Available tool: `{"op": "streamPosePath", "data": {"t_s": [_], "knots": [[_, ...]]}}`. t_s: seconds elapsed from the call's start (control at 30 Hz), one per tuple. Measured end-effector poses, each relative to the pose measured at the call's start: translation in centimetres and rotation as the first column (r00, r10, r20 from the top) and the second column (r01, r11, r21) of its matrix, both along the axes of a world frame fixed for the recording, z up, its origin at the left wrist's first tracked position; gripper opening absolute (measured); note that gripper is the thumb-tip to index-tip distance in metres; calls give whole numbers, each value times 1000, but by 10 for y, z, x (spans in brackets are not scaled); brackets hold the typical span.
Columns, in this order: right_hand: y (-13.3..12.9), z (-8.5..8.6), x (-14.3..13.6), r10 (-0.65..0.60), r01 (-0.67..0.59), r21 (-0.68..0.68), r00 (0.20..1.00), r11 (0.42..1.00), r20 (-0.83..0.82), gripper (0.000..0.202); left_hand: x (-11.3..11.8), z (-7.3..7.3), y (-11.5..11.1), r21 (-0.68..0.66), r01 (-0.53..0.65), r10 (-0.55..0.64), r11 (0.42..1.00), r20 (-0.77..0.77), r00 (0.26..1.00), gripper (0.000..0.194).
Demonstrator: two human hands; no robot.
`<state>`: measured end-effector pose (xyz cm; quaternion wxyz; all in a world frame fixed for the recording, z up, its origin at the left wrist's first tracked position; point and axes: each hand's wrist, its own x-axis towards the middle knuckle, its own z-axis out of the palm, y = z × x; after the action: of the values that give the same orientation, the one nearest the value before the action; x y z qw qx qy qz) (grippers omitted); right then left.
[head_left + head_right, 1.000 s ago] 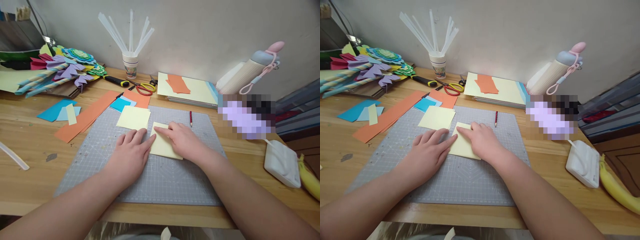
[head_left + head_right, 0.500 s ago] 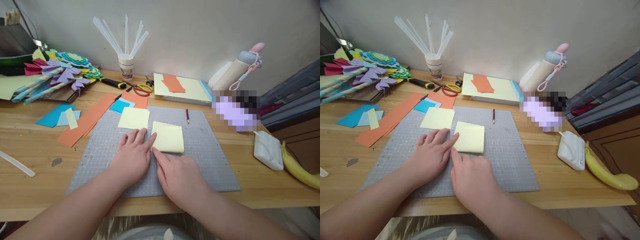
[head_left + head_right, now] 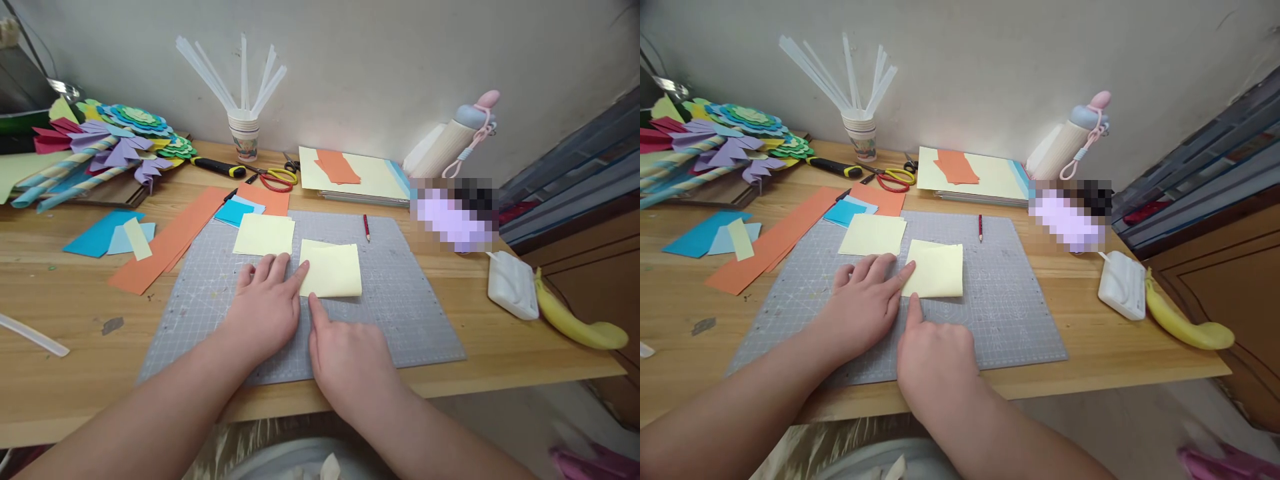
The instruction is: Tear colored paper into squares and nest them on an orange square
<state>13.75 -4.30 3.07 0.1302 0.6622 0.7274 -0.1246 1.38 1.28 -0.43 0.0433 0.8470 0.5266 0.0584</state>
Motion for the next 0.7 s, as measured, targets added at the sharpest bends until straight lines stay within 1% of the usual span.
{"op": "streamPosePath", "data": {"t_s": [0.1,0.2,0.33,0.43,0.53,0.63,0.7], "knots": [[-3,4,9,-57,57,-30,998,998,18,54,0,1,0,-9,10,-10,1000,-7,1000,49],[-7,7,24,-94,95,-31,995,995,45,51,0,2,1,-16,12,-12,1000,-15,1000,50],[-15,4,46,-146,147,-7,987,989,70,49,0,2,1,-6,4,-5,1000,-21,1000,50],[-18,0,56,-151,151,1,985,989,84,48,1,1,1,2,-3,3,1000,-24,1000,50],[-17,1,63,-117,117,3,991,993,71,48,2,1,2,38,-2,2,999,-21,1000,49],[-4,10,76,-85,85,16,996,996,-23,41,4,6,2,74,43,-42,996,-23,999,46],[15,15,90,-76,88,60,982,994,-174,37,7,11,3,41,122,-122,992,-21,992,43]]}}
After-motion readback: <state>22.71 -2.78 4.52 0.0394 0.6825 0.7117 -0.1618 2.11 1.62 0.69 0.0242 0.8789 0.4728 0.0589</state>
